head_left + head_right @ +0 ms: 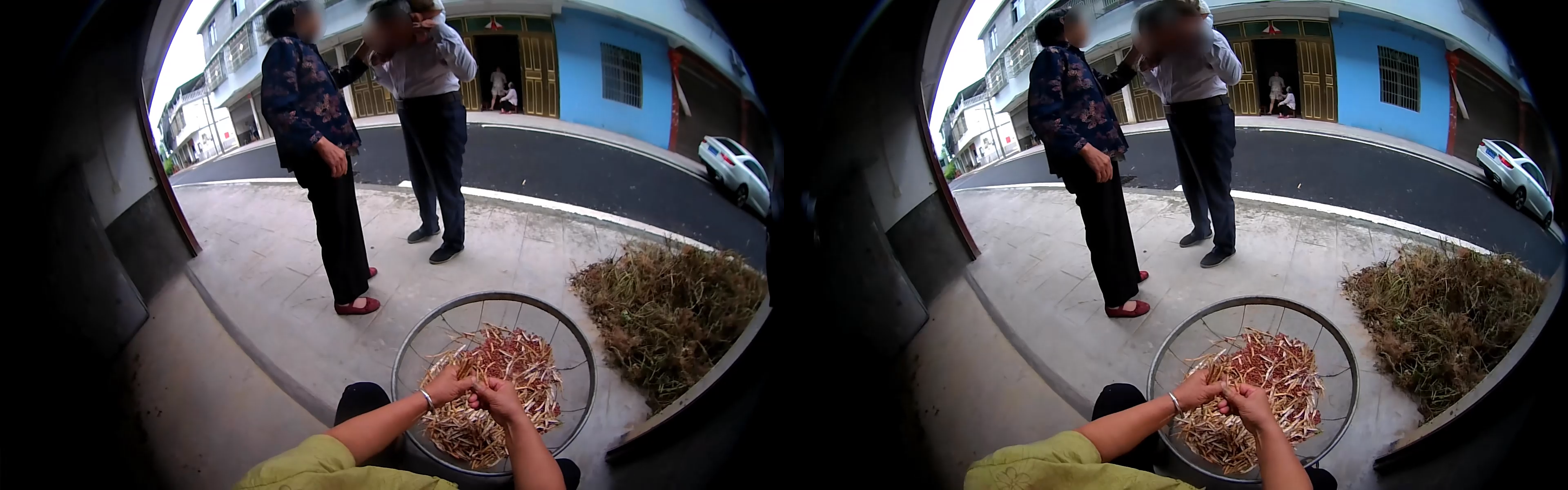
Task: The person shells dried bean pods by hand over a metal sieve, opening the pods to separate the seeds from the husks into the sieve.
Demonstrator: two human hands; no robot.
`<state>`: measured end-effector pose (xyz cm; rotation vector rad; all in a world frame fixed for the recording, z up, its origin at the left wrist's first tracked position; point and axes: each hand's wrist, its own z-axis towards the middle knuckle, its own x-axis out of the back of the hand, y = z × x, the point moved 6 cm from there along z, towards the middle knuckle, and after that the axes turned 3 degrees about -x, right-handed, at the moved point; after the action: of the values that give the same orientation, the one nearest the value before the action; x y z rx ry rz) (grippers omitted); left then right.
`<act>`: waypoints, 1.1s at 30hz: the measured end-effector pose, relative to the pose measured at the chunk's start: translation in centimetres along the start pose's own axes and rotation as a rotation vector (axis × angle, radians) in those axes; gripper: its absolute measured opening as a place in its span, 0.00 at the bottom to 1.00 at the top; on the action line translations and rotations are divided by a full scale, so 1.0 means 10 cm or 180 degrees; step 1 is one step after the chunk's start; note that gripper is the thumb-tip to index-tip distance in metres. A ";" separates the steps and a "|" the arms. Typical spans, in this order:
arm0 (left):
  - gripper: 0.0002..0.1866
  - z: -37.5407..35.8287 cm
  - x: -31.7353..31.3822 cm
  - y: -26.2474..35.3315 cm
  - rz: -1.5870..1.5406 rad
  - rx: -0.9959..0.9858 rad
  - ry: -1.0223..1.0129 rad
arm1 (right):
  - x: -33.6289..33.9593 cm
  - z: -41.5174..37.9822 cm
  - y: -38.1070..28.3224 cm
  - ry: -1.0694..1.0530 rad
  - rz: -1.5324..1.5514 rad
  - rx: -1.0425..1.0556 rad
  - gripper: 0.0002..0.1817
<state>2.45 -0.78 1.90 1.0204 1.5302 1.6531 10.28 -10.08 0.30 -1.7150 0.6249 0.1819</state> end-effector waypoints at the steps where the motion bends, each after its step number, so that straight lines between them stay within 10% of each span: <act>1: 0.06 0.00 -0.01 -0.02 -0.0003 0.0053 0.0005 | -0.02 -0.03 -0.04 0.0052 -0.0095 0.0011 0.11; 33: 0.09 -0.07 0.02 -0.11 -0.0153 0.0245 0.0187 | -0.04 -0.02 -0.05 -0.0051 -0.0559 0.0342 0.09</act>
<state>1.73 -0.80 0.81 0.9750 1.6554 1.6149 10.10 -10.11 0.94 -1.6530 0.4612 0.0373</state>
